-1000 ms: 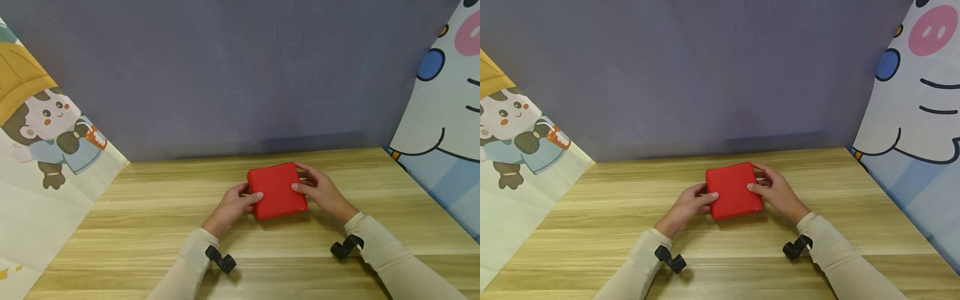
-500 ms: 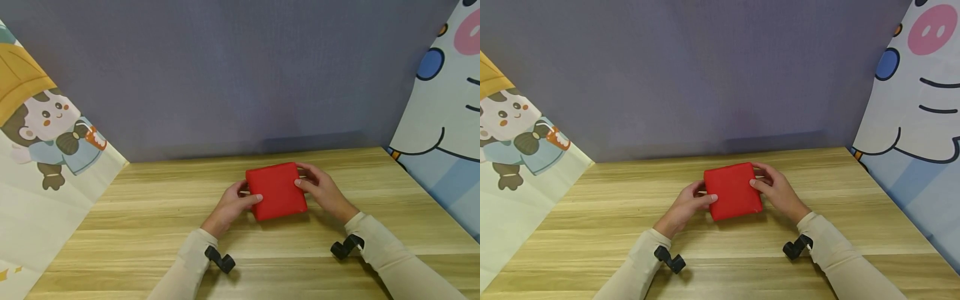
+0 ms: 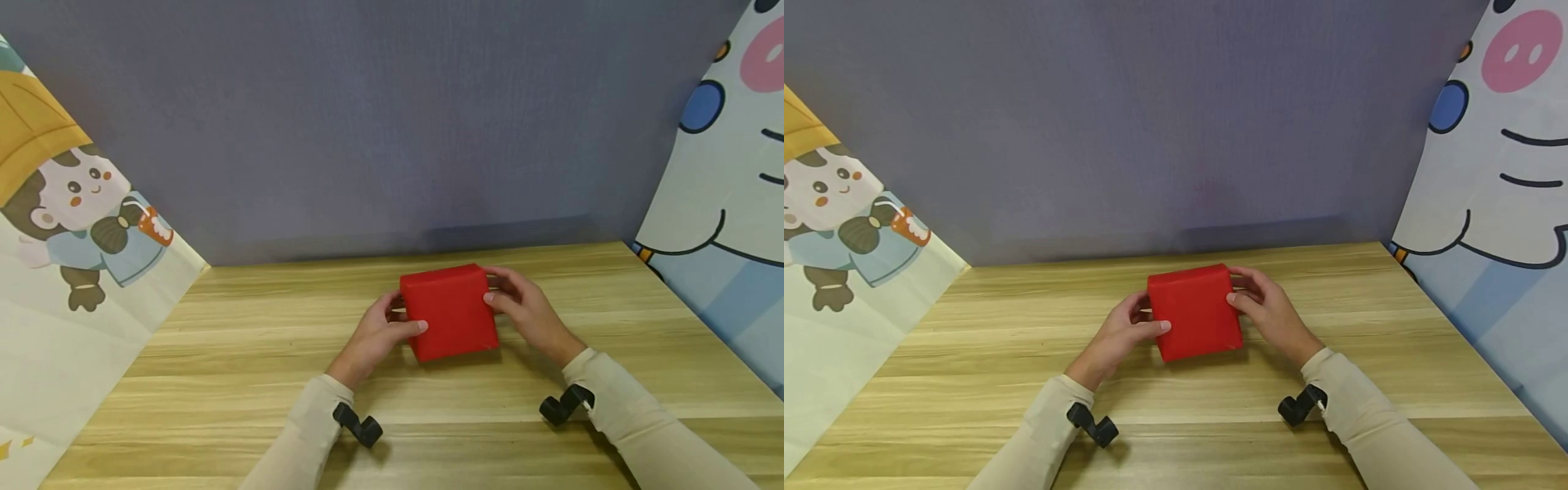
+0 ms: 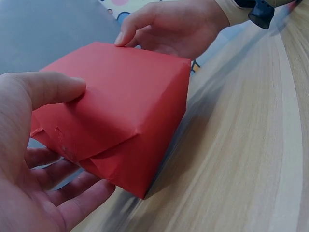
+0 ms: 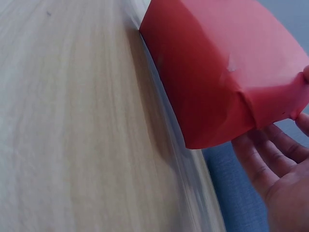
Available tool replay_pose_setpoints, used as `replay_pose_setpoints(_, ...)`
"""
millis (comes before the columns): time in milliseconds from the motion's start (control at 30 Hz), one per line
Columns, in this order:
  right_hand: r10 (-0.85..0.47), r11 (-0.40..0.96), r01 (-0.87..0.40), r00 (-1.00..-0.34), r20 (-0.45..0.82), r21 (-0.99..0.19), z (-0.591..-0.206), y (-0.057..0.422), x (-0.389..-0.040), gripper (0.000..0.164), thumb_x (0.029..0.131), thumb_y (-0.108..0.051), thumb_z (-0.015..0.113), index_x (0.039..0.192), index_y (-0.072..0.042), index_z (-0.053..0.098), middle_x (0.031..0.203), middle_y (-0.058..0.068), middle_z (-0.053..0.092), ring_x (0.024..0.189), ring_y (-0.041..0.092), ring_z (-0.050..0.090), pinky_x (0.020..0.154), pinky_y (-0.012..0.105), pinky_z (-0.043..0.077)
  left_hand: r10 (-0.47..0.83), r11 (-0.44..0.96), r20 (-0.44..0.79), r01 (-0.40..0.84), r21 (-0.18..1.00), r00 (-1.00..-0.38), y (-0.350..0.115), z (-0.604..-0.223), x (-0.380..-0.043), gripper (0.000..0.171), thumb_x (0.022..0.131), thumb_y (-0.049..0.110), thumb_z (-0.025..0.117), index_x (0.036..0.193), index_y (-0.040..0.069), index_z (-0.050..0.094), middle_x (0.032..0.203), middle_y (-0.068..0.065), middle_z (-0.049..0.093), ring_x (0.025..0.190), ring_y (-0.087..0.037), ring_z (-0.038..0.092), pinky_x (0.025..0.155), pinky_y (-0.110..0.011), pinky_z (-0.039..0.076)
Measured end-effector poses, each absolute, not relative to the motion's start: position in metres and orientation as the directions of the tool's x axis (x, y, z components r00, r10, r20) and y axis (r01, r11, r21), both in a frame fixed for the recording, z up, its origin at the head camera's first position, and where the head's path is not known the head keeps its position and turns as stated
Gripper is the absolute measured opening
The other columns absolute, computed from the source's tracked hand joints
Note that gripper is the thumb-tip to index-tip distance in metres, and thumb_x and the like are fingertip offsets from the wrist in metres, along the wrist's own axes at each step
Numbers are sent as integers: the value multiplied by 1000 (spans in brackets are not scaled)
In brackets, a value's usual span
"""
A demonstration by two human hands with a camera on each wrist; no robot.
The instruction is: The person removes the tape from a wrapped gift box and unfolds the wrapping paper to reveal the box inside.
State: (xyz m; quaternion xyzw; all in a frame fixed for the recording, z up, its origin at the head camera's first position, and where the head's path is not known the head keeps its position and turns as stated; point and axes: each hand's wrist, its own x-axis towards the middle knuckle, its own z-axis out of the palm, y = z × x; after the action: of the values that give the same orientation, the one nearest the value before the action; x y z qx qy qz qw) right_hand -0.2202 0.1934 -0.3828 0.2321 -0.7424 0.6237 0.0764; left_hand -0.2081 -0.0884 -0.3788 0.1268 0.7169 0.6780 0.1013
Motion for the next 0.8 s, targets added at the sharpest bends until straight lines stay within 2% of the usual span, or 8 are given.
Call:
replay_pose_setpoints(233, -240, 91, -459, -872, 427, -884, -382, 194, -220, 41, 102, -4, 54, 141, 7, 47, 127, 25, 58, 104, 13, 65, 80, 28, 57, 319, 78, 49, 78, 994, -946, -90, -380, -210, 68, 84, 18, 79, 143, 11, 47, 130, -11, 56, 117, -30, 54, 86, -41, 54)
replay_pose_setpoints(467, -208, 100, -424, -893, 398, -900, -380, 194, -220, 41, 108, -15, 45, 141, 9, 47, 121, -1, 63, 102, 11, 64, 80, 28, 57, 325, 126, 46, 92, 988, -945, -89, -377, -208, 73, 82, 15, 80, 145, 10, 43, 130, -10, 55, 115, -31, 55, 86, -41, 54)
replay_pose_setpoints(533, -206, 102, -413, -899, 387, -905, -379, 193, -219, 42, 109, -18, 42, 141, 10, 47, 119, -4, 63, 102, 11, 64, 80, 28, 56, 332, 142, 51, 104, 984, -942, -89, -376, -208, 76, 82, 14, 80, 147, 9, 41, 131, -11, 54, 113, -32, 56, 87, -41, 54)
replay_pose_setpoints(800, -244, 86, -413, -891, 383, -907, -383, 197, -221, 52, 111, -29, 34, 141, 11, 44, 122, -9, 63, 106, 14, 64, 82, 27, 55, 364, 180, 97, 173, 968, -926, -90, -375, -209, 76, 82, 12, 79, 149, 16, 43, 131, -8, 56, 113, -32, 60, 87, -40, 55)
